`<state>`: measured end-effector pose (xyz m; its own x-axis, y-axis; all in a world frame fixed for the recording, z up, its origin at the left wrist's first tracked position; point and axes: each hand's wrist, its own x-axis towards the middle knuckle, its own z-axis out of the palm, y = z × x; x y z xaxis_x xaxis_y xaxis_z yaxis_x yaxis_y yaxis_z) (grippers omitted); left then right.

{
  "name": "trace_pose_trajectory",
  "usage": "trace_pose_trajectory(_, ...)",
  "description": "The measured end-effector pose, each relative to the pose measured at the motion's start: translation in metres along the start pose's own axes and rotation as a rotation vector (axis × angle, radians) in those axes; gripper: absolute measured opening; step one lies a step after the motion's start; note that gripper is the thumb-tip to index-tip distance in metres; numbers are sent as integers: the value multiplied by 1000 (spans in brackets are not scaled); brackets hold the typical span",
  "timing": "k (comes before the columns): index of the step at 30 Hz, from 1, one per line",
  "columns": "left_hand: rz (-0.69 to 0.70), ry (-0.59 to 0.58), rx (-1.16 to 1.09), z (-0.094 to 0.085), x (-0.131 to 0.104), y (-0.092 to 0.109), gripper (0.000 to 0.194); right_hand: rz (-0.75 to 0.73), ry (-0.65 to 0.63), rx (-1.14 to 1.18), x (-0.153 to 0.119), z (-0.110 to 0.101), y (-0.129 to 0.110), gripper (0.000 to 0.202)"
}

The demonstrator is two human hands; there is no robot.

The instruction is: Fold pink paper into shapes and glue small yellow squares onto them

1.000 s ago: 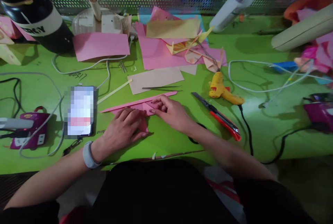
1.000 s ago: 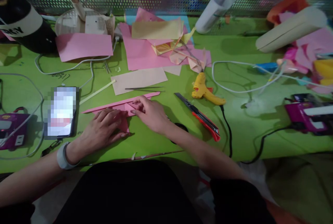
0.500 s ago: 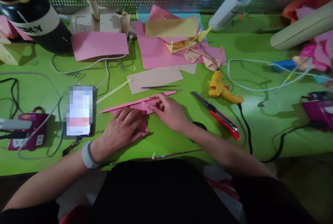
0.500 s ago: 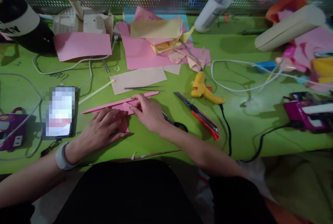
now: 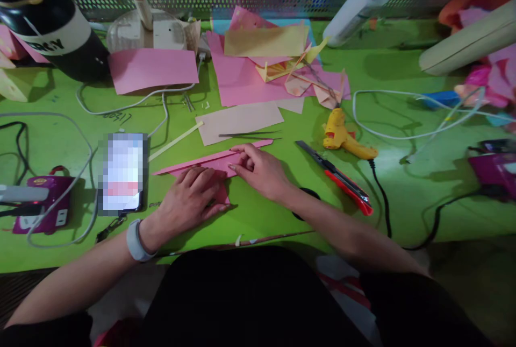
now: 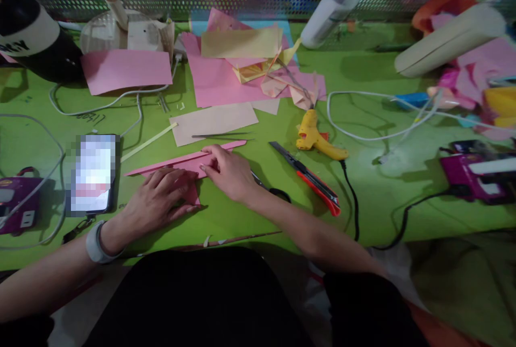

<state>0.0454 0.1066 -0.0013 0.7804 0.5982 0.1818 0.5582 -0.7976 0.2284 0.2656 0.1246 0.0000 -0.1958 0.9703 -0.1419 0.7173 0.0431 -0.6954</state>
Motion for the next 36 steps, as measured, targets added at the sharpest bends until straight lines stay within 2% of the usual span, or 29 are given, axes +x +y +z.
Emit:
trace_pose_trajectory(6,2,10,33,0,0,1,51,20,13,-9,-1,1,-1,35)
trace_pose_trajectory(17,6,22,22,1,-1,0,42,34,-8,-38,-1,-2,-5,29)
trace_pose_trajectory(26,43,57,134,2,1,3,50,-49,30,-59,0,3,4,26)
trace_pose_trajectory(29,81,16,135,1,1,3,43,-128,107,-133,-3,1,6,25)
trace_pose_trajectory(32,107,-6,111,3,2,2,49,-317,222,-272,-12,-5,5,26)
trace_pose_trajectory(36,114,13,108,5,2,0,58,-580,188,-480,-31,-3,1,48)
